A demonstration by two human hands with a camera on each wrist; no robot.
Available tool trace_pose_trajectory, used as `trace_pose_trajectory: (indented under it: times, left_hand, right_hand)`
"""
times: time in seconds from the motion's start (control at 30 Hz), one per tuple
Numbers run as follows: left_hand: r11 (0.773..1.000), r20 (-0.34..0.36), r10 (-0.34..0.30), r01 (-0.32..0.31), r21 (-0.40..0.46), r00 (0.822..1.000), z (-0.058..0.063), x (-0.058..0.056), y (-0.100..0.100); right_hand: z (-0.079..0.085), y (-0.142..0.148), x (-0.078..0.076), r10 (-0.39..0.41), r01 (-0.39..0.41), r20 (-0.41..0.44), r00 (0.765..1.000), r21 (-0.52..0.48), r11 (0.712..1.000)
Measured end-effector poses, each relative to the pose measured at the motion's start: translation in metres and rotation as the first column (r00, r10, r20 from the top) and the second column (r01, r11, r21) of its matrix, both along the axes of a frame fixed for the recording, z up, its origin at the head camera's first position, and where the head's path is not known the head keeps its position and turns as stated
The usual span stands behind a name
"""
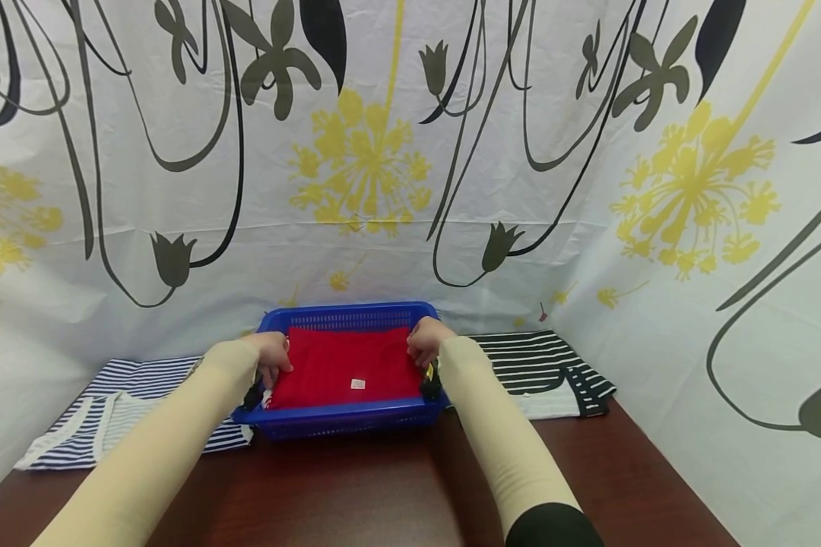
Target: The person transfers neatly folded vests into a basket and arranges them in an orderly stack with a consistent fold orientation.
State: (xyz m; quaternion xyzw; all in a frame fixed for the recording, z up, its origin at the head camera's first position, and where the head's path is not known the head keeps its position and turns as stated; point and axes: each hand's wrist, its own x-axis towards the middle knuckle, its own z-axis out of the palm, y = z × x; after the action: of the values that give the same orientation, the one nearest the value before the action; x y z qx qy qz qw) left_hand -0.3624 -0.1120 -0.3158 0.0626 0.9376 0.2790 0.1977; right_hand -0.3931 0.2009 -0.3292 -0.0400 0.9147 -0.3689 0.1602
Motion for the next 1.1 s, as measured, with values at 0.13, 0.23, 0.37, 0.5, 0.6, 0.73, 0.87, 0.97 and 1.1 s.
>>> trace_pose_trajectory:
  times: [0.13,0.23,0.37,0.5,0.6,0.73,0.87,0.97,1.1]
  left_hand:
    - [1.0,-0.002,0.001,-0.001,-0.015,1.0,-0.002,-0.003,-0.001]
    - [0.999,-0.01,-0.01,0.01,-0.038,1.0,-0.002,-0.004,0.0]
    - [0.999,-0.006,-0.002,0.002,-0.05,1.0,-0.001,-0.006,0.0]
    - [0.999,0.019,0.04,-0.04,-0.019,0.999,-0.002,-0.005,0.001]
    - [0.998,0.031,0.065,-0.064,-0.007,0.997,-0.001,-0.003,0.002]
    - [0.999,0.022,0.04,-0.039,-0.021,0.999,0.001,0.0,0.001]
    - [1.0,0.023,0.004,-0.004,0.011,1.0,0.002,0.002,0.0]
    - [0.999,0.034,0.0,-0.002,0.054,0.999,0.003,0.004,0.0]
    - [0.998,0.051,0.019,-0.022,0.052,0.999,0.003,0.006,0.001]
  right_hand:
    - [0.0,0.0,0.0,0.004,-0.004,-0.007,1.0,0.005,1.0]
    - [0.001,0.0,0.001,0.004,-0.004,-0.017,1.0,0.011,1.0]
    - [0.001,0.001,0.001,0.001,-0.001,-0.022,1.0,0.013,1.0]
    - [0.0,0.001,0.001,-0.002,0.002,-0.015,1.0,0.011,1.0]
    - [0.0,0.001,0.001,-0.005,0.005,-0.016,1.0,0.006,1.0]
    - [0.0,0.0,0.001,-0.018,0.017,-0.021,1.0,-0.012,1.0]
    - [0.0,0.0,0.001,-0.019,0.018,-0.024,1.0,-0.025,1.0]
    - [0.0,0.001,0.001,-0.009,0.009,-0.024,1.0,-0.022,1.0]
    - [-0.001,0.001,0.0,0.004,-0.004,-0.012,1.0,-0.01,1.0]
